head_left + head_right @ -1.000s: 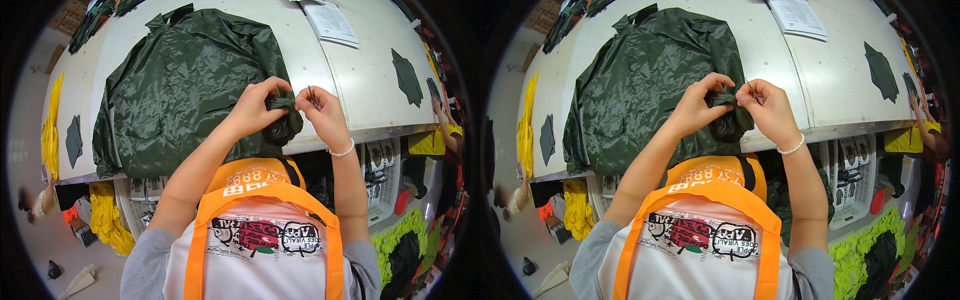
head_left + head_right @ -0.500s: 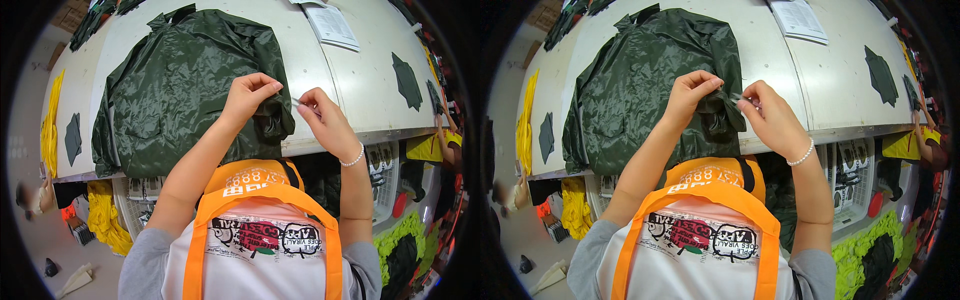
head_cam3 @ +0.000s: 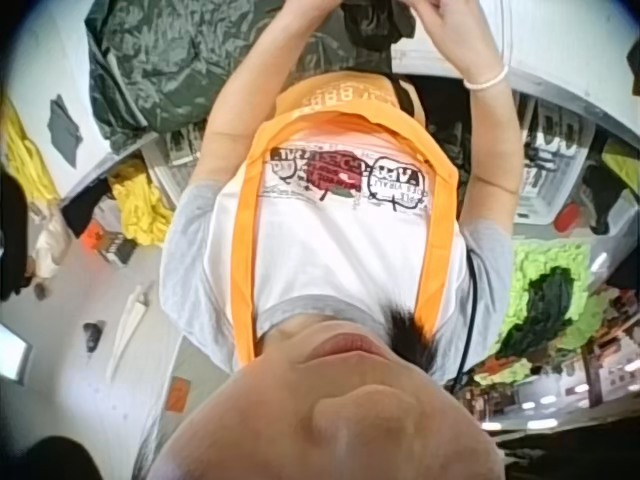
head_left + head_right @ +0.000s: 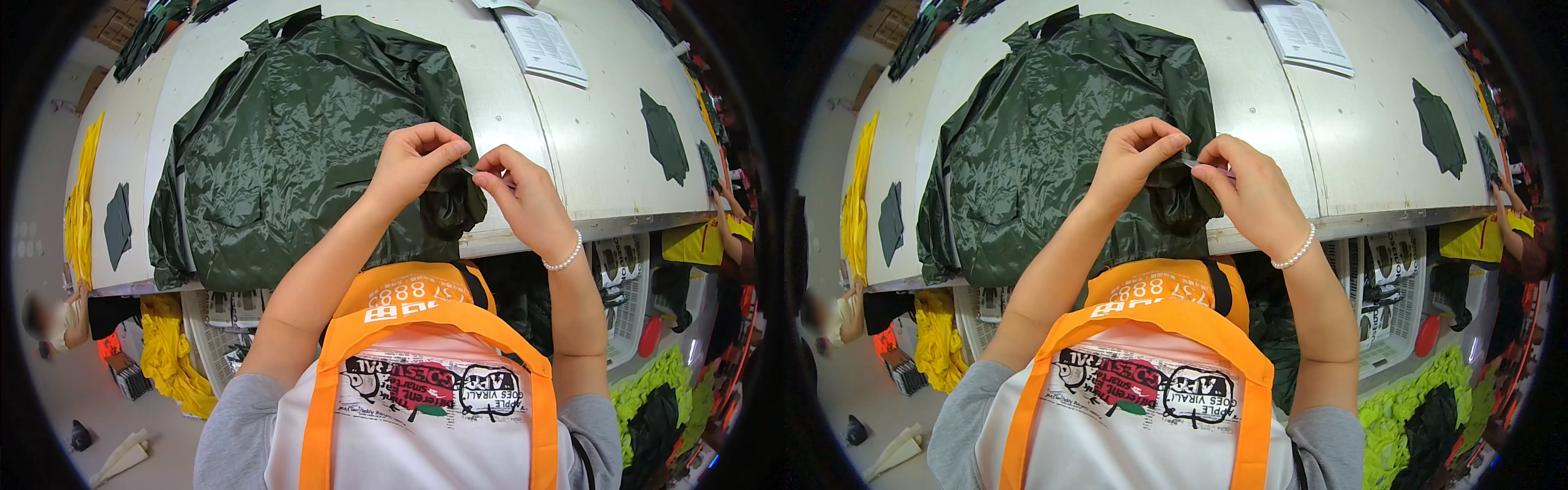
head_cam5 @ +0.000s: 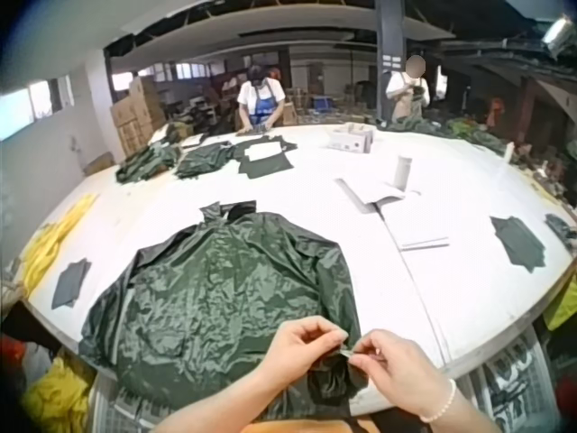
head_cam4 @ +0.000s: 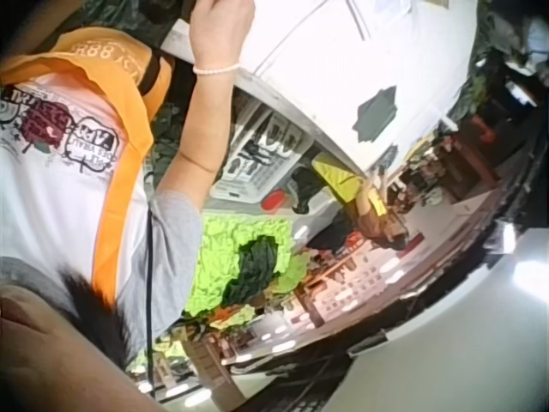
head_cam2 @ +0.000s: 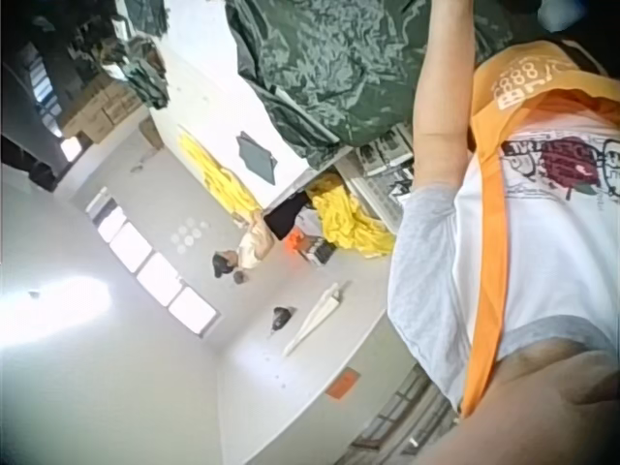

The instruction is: The person folds a green jacket on a white table, aligning edges and smoothing the fabric. They fold the jacket into a compact rectangle and place it into a white basket below the table.

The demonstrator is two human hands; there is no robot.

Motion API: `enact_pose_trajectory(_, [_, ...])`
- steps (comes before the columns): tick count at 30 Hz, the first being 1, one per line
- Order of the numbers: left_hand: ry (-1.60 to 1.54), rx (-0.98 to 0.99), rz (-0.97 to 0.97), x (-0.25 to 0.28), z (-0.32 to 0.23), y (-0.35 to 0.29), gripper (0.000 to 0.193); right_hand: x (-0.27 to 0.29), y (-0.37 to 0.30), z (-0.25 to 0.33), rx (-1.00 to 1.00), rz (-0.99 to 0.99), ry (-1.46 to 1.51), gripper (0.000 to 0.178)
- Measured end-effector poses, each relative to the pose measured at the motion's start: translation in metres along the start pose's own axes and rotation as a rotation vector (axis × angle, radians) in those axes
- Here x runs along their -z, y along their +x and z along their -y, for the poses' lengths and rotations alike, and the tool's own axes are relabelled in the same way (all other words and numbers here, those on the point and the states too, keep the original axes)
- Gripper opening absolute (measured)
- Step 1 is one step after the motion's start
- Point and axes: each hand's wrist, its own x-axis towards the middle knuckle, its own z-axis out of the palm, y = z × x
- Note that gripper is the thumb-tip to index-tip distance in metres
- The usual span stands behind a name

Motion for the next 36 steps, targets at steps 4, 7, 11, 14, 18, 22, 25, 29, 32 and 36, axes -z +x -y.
enact_pose_trajectory(4, [-0.039,0.022,0.011,0.001,0.001,0.002,0.013,-0.005,0.002,-0.007,-0.031,-0.033,0.073,0.013])
enact_pose_trajectory(7, [-0.051,0.01,0.013,0.001,0.003,0.002,0.013,-0.005,0.001,-0.008,-0.044,-0.053,0.111,0.013])
enact_pose_trajectory(11, [-0.053,0.016,0.011,0.003,0.003,0.003,0.013,0.002,0.0,-0.004,-0.087,0.005,0.091,0.013])
enact_pose_trajectory(14, [-0.001,0.013,0.01,0.0,0.0,0.002,0.014,0.0,-0.001,-0.006,-0.027,0.008,0.07,0.014])
enact_pose_trajectory(18, [0.08,0.002,0.002,-0.001,-0.003,0.001,0.015,0.001,0.001,-0.006,0.004,0.007,0.031,0.015])
enact_pose_trajectory(22, [0.092,-0.001,-0.007,-0.002,-0.003,0.001,0.015,0.002,0.001,-0.006,0.02,0.024,0.002,0.015])
enact_pose_trajectory(25, [0.043,-0.009,-0.005,0.001,0.0,0.002,0.015,0.0,0.003,-0.005,0.002,-0.046,0.062,0.017])
enact_pose_trajectory(29, [-0.086,-0.024,-0.026,0.007,0.005,-0.001,0.014,-0.017,0.007,-0.006,-0.033,0.021,0.189,0.02])
enact_pose_trajectory(32, [0.284,-0.135,-0.157,0.025,-0.003,-0.018,0.014,-0.018,0.011,-0.035,-0.116,-0.006,0.214,0.022])
enact_pose_trajectory(36, [1.18,0.454,0.237,0.113,0.016,-0.106,0.025,0.001,0.001,-0.031,-0.135,-0.1,0.577,0.02])
